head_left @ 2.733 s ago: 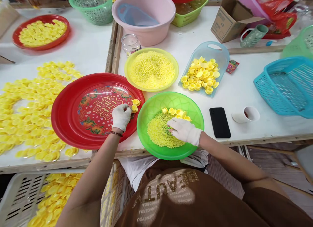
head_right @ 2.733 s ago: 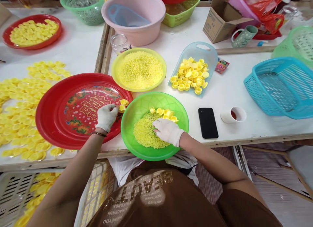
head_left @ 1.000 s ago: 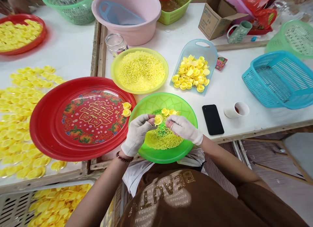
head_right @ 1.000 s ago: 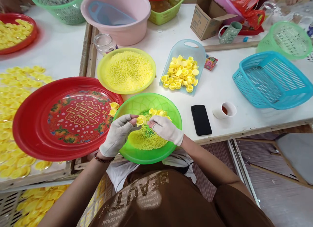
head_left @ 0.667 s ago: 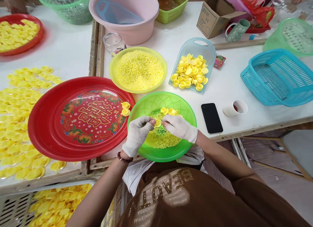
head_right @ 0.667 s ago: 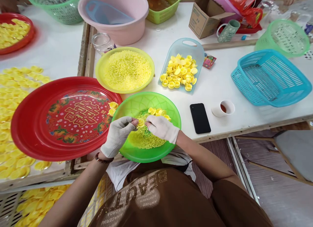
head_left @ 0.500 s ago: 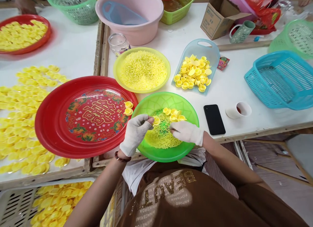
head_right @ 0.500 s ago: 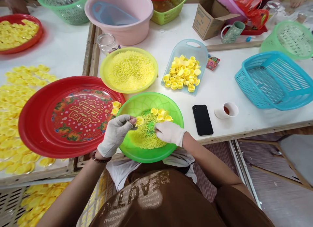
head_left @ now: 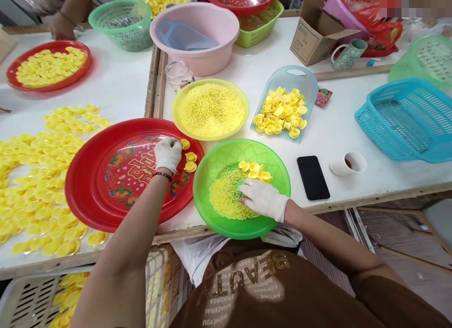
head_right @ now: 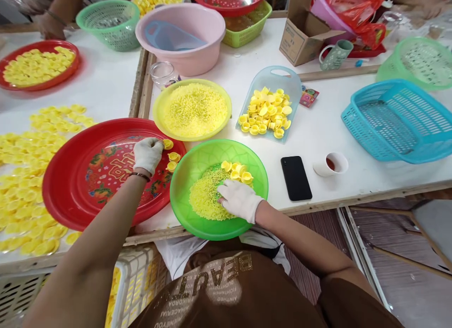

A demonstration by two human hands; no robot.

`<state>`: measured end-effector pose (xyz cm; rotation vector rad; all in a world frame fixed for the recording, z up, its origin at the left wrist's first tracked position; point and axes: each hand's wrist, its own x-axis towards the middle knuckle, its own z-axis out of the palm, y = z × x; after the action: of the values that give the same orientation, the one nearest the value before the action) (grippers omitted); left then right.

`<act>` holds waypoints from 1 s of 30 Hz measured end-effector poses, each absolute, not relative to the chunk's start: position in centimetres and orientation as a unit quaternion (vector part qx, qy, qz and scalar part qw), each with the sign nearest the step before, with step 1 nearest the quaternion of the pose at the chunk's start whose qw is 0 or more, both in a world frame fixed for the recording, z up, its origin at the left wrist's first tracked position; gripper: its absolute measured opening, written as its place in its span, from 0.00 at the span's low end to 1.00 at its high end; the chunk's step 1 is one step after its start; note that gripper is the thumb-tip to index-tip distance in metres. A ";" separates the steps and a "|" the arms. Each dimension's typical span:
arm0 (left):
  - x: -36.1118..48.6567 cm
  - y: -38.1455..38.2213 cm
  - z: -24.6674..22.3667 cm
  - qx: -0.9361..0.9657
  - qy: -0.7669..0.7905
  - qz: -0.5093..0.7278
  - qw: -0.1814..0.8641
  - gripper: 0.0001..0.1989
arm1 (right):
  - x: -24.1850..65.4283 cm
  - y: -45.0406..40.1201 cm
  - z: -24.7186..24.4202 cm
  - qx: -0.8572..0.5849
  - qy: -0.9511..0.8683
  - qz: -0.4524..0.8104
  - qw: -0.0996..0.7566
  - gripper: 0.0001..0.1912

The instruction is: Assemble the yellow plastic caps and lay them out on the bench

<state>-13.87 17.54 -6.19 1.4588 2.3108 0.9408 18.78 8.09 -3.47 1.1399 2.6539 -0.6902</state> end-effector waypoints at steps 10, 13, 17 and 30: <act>-9.8 13.9 -4.7 0.616 0.706 0.350 0.017 0.09 | 16.9 6.3 -5.2 0.310 0.892 -0.281 0.171 0.16; -5.0 12.4 -3.4 0.731 0.630 0.255 0.055 0.10 | 17.1 6.4 -5.3 0.342 0.854 -0.357 0.161 0.10; 0.9 13.0 -2.6 0.833 0.545 0.057 0.079 0.17 | 17.2 7.4 -5.2 0.401 0.745 -0.531 0.044 0.13; 2.2 13.7 -5.1 0.771 0.601 0.036 0.206 0.10 | 19.5 9.9 -3.3 0.367 0.312 -0.827 -0.290 0.27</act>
<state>2.22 13.71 -5.15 2.1498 1.6751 0.1000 19.45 9.85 -3.35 1.4291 1.2145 -3.2243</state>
